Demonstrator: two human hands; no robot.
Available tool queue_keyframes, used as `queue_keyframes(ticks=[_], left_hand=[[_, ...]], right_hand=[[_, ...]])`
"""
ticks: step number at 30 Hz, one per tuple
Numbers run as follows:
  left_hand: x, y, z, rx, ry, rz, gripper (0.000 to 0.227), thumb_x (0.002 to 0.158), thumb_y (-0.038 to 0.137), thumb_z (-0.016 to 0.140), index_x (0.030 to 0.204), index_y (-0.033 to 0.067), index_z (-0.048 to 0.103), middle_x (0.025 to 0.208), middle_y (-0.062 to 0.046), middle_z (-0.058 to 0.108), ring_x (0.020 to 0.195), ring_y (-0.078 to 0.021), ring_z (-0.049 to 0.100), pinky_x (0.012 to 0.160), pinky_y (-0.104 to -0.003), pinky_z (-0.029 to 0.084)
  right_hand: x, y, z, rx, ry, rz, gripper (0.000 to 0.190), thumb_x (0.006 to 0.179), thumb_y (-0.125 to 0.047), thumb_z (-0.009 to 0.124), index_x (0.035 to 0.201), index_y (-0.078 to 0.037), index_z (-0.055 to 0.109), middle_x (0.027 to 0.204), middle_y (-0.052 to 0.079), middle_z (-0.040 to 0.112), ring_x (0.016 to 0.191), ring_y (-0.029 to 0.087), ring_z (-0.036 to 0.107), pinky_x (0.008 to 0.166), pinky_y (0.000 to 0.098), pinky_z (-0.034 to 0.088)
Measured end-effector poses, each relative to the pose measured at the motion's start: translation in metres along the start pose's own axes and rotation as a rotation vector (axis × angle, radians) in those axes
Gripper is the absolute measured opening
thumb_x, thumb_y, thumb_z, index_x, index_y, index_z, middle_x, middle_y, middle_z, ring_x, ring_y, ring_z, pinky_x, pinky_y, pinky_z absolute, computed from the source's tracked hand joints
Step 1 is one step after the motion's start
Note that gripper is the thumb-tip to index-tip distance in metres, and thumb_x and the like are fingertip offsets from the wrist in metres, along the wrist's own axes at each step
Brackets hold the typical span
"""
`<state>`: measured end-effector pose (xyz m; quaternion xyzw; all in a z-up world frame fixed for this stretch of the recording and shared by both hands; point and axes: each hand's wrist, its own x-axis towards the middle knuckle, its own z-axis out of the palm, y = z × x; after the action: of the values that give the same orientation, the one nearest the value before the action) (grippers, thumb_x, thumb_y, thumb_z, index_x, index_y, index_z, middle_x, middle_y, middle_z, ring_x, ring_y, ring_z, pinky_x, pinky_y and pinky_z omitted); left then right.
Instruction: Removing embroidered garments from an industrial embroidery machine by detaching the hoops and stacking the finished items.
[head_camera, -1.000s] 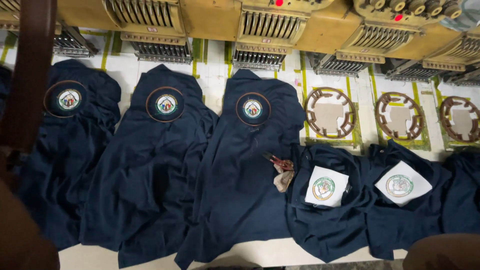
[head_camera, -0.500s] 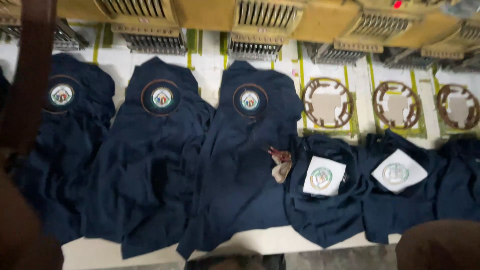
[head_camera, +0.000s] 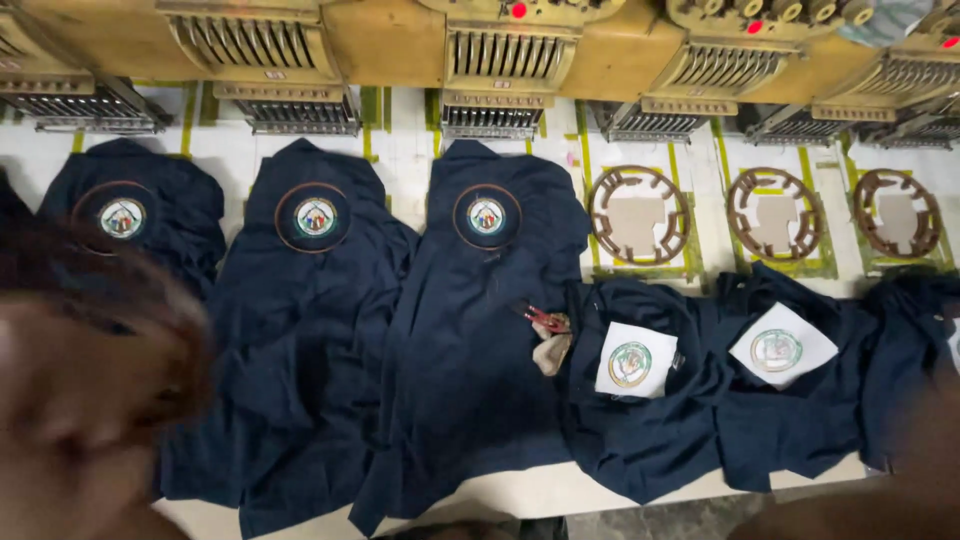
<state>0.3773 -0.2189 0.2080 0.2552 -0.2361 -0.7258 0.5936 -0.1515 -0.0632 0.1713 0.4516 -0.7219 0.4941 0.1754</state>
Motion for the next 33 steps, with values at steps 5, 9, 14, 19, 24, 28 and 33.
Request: queue_keyframes(ticks=[5, 9, 14, 19, 24, 28, 33], left_hand=[[-0.035, -0.115, -0.07, -0.526, 0.127, -0.186, 0.014, 0.102, 0.017, 0.065, 0.107, 0.0053, 0.058, 0.094, -0.001, 0.059, 0.084, -0.0138, 0.055, 0.081, -0.027, 0.041], [-0.034, -0.202, -0.082, -0.836, -0.031, -0.471, 0.029, 0.104, 0.022, 0.062, 0.127, 0.0046, 0.06, 0.089, 0.01, 0.063, 0.077, -0.0048, 0.057, 0.094, -0.034, 0.044], [0.013, -0.251, 0.002, 0.323, -0.035, -0.239, 0.03, 0.095, 0.013, 0.065, 0.118, -0.0063, 0.064, 0.064, -0.019, 0.064, 0.064, -0.0255, 0.063, 0.063, -0.033, 0.054], [0.148, -0.365, -0.011, 0.805, 0.15, -0.229, 0.031, 0.097, 0.033, 0.061, 0.09, 0.0061, 0.075, 0.048, -0.003, 0.048, 0.042, -0.0117, 0.049, 0.045, -0.022, 0.038], [0.27, -0.483, -0.063, 1.336, 0.462, -0.321, 0.041, 0.08, 0.05, 0.06, 0.088, 0.0139, 0.078, 0.076, -0.011, 0.074, 0.086, -0.0322, 0.075, 0.073, -0.045, 0.059], [0.277, -0.478, -0.039, 1.282, 0.592, -0.489, 0.031, 0.075, 0.039, 0.07, 0.092, 0.0141, 0.076, 0.068, -0.004, 0.071, 0.077, -0.0278, 0.076, 0.072, -0.047, 0.057], [0.288, -0.476, -0.049, 0.925, 0.55, -0.4, 0.02, 0.07, 0.02, 0.08, 0.081, 0.0041, 0.075, 0.054, -0.007, 0.058, 0.052, -0.0218, 0.065, 0.057, -0.036, 0.05]], right_hand=[[-0.101, -0.009, 0.04, -0.016, -0.747, -0.03, 0.081, 0.058, 0.022, 0.039, 0.123, -0.015, 0.07, 0.13, 0.004, 0.068, 0.121, 0.021, 0.063, 0.105, 0.0342, 0.047], [-0.181, 0.017, 0.107, 0.236, -0.782, 0.33, 0.019, 0.098, -0.01, 0.059, 0.11, -0.01, 0.074, 0.108, 0.007, 0.074, 0.097, 0.019, 0.072, 0.083, 0.0279, 0.057], [-0.204, 0.078, 0.188, -0.131, -0.731, -0.16, 0.028, 0.088, -0.02, 0.072, 0.115, -0.014, 0.071, 0.103, 0.004, 0.066, 0.095, 0.028, 0.065, 0.082, 0.0395, 0.054], [-0.2, 0.094, 0.206, -0.246, -0.883, -0.239, 0.028, 0.087, -0.023, 0.073, 0.114, -0.017, 0.068, 0.094, 0.0, 0.064, 0.086, 0.024, 0.063, 0.079, 0.0386, 0.046], [-0.155, 0.109, 0.197, 0.077, -0.827, 0.022, 0.023, 0.093, -0.02, 0.066, 0.116, -0.018, 0.069, 0.098, 0.006, 0.067, 0.09, 0.034, 0.069, 0.076, 0.0399, 0.055], [-0.082, 0.101, 0.197, 0.281, -0.756, 0.154, 0.014, 0.095, -0.009, 0.065, 0.106, -0.01, 0.073, 0.091, 0.009, 0.074, 0.089, 0.036, 0.072, 0.081, 0.0396, 0.056], [-0.051, 0.108, 0.266, 0.36, -0.839, 0.133, 0.012, 0.098, -0.003, 0.057, 0.108, 0.0, 0.064, 0.08, 0.023, 0.068, 0.083, 0.047, 0.068, 0.074, 0.0522, 0.054]])
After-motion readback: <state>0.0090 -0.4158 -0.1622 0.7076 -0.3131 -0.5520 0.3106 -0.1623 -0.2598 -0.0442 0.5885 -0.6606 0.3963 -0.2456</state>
